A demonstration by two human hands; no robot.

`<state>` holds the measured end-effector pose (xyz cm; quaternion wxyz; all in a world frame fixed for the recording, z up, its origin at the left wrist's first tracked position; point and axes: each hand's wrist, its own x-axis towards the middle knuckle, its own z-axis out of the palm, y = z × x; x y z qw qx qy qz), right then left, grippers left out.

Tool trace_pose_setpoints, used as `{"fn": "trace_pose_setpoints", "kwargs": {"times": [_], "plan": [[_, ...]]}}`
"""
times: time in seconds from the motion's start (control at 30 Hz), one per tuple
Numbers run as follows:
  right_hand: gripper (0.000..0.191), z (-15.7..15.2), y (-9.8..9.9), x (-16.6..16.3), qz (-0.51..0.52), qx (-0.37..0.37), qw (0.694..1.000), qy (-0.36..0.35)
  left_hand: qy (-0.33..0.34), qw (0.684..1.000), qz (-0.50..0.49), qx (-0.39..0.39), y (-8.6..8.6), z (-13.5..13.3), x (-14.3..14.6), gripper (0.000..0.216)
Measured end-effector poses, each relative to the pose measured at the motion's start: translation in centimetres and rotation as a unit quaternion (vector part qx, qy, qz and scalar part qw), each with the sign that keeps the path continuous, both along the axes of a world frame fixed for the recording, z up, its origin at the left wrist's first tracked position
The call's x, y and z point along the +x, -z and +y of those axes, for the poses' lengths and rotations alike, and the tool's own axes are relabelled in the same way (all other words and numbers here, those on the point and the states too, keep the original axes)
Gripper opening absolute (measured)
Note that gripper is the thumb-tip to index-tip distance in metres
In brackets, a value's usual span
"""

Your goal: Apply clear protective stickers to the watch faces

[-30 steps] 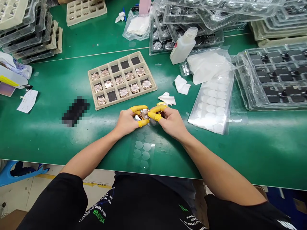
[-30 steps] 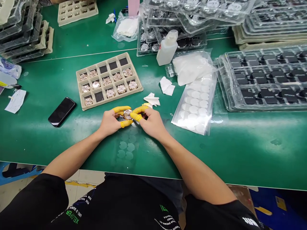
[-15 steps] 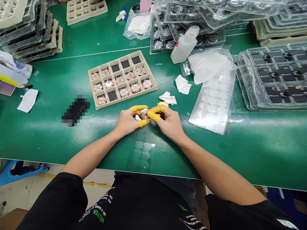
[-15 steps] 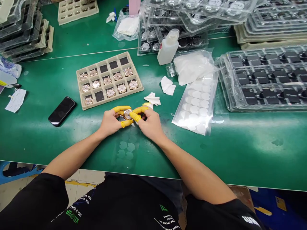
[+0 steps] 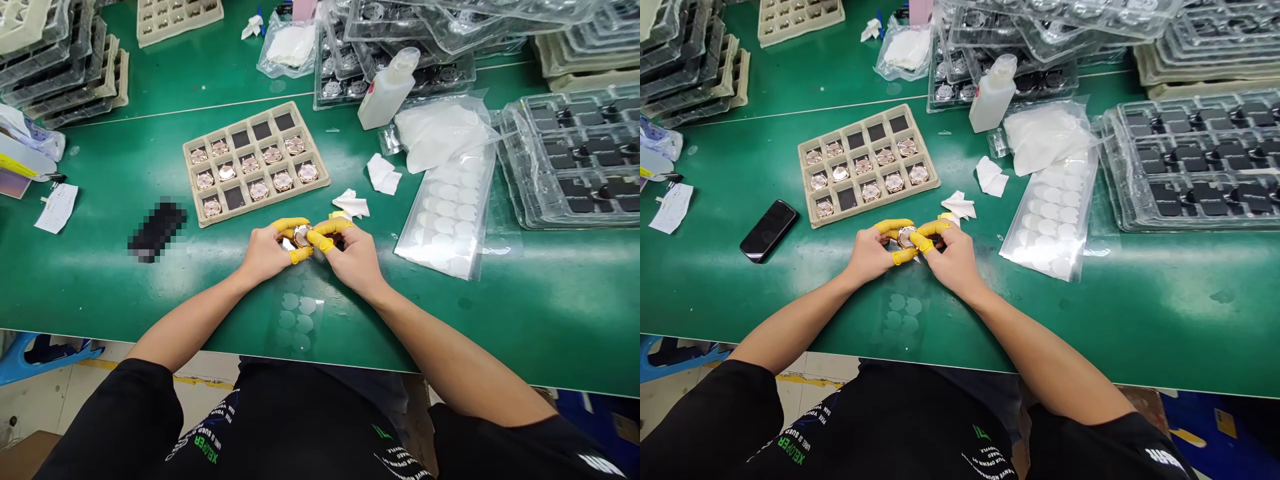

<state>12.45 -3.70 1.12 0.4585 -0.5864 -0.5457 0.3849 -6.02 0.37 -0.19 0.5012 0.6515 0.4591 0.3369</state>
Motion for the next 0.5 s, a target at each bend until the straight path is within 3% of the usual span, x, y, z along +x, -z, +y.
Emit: {"fn": "trace_pose_setpoints", "kwargs": {"times": [0.4, 0.5], "plan": [[0.021, -0.15, 0.40, -0.21, -0.005, 0.016, 1.000, 0.000, -0.006, 1.000, -0.003, -0.008, -0.26, -0.11, 0.11, 0.053], [0.026, 0.01, 0.65, 0.04, 0.009, 0.033, 0.999, 0.030, -0.009, 1.000, -0.008, -0.019, -0.51, -0.15, 0.24, 0.055]]}}
